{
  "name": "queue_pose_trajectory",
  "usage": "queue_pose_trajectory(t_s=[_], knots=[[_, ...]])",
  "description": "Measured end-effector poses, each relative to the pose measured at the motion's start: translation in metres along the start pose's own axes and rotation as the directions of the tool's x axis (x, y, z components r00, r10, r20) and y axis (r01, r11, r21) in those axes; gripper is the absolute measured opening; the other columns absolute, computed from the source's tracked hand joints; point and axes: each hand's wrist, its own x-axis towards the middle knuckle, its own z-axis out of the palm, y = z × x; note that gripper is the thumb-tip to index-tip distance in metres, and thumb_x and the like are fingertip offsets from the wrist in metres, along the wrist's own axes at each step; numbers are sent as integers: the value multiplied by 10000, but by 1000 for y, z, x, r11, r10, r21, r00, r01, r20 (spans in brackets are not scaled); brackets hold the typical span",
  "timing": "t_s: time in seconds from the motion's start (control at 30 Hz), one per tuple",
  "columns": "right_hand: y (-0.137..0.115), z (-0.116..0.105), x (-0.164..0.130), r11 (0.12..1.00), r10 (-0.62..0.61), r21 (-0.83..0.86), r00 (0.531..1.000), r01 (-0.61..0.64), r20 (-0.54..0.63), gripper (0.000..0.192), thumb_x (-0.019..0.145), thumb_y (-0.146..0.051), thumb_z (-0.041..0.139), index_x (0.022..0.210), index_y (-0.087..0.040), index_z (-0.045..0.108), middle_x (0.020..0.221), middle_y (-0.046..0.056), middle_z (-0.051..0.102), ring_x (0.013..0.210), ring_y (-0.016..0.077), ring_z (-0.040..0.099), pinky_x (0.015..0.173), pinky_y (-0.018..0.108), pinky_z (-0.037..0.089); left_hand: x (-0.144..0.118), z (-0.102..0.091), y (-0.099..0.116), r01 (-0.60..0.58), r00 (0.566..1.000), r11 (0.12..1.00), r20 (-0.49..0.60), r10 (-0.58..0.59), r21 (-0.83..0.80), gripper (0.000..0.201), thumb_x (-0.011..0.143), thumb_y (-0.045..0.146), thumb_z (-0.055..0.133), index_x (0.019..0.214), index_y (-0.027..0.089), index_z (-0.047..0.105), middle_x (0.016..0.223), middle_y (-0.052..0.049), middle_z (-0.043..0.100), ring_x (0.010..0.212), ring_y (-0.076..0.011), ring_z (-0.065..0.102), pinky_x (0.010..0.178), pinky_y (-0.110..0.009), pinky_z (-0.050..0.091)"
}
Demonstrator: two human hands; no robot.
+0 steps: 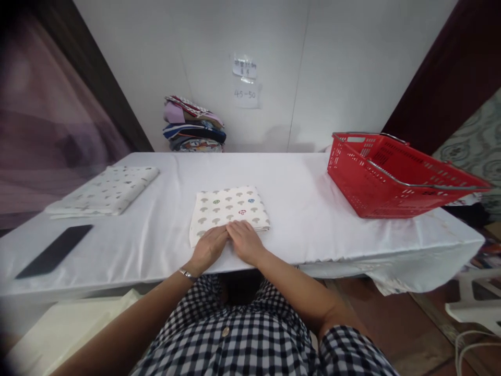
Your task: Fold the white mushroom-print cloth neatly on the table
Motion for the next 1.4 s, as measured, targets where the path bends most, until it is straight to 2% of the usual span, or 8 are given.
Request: queue_pose_trajectory(t_s=[0.27, 0.43, 0.6, 0.8, 1.03, 1.17, 1.3, 1.4], knots=[[9, 1, -10, 998, -46, -39, 997, 49, 56, 436, 932, -234, 385, 1360, -158, 420, 1401, 73, 444, 1317, 203, 341, 1093, 414, 253, -34, -21, -34, 45, 994, 999, 96, -44, -9, 372, 930, 221, 362, 1251, 231, 549, 1278, -42, 574, 1244, -206, 473, 1061, -441, 335], [52, -27, -48, 971, 233, 43, 971, -235, 50, 426, 921, -352, 425, 1318, -209, 484, 1377, 67, 474, 1310, 223, 364, 1097, 484, 229, -54, -29, -46, 134, 984, 988, 129, -124, -73, 379, 929, 292, 371, 1273, 262, 529, 1316, -31, 540, 1288, -227, 418, 1078, -481, 289], [87, -42, -78, 667, 686, 446, 725, -597, -55, 439, 893, -447, 390, 1136, -176, 636, 1218, 90, 609, 1163, 226, 532, 1021, 430, 388, -42, -27, -44, 365, 928, 889, 37, -370, -278, 346, 906, 400, 408, 1080, 224, 650, 1219, -53, 616, 1201, -222, 506, 1030, -428, 389], [87, -20, -34, 356, 802, 638, 574, -683, 167, 560, 794, -457, 544, 1269, -159, 532, 1138, 110, 642, 924, 227, 646, 744, 351, 545, -3, -5, -69, 678, 684, 660, -53, -728, -323, 355, 792, 359, 539, 1090, 184, 618, 1278, -100, 546, 1183, -261, 507, 1014, -422, 417], [125, -32, 13, 556, 676, 511, 714, -656, 182, 616, 706, -234, 626, 1303, -164, 492, 948, 66, 699, 818, 214, 666, 732, 338, 529, -19, 10, -29, 671, 618, 586, -94, -781, -455, 277, 759, 290, 563, 1005, 167, 596, 976, -101, 636, 932, -250, 603, 859, -460, 495], [149, -59, 42, 707, 701, 116, 713, -698, 12, 490, 720, -160, 574, 1210, -145, 584, 1111, 120, 650, 1032, 262, 601, 897, 385, 459, -24, -4, 5, 583, 744, 555, 115, -658, -593, 210, 751, 248, 587, 957, 210, 608, 986, -49, 625, 828, -168, 618, 711, -316, 537], [103, -50, 67, 890, 454, 43, 891, -455, 23, 379, 831, -239, 499, 1196, -192, 591, 1259, 101, 574, 1177, 252, 510, 996, 409, 388, -6, -25, -15, 569, 710, 620, -57, -702, -541, 212, 840, 292, 511, 1009, 203, 602, 1122, -84, 580, 986, -189, 590, 729, -314, 536], [38, -23, 61, 974, 220, 23, 967, -225, 125, 411, 887, -348, 450, 1267, -210, 524, 1325, 104, 519, 1230, 268, 461, 1006, 465, 366, 11, -25, -41, 550, 756, 726, -123, -642, -413, 254, 859, 292, 499, 1074, 194, 593, 1238, -102, 546, 1148, -224, 518, 905, -395, 487]])
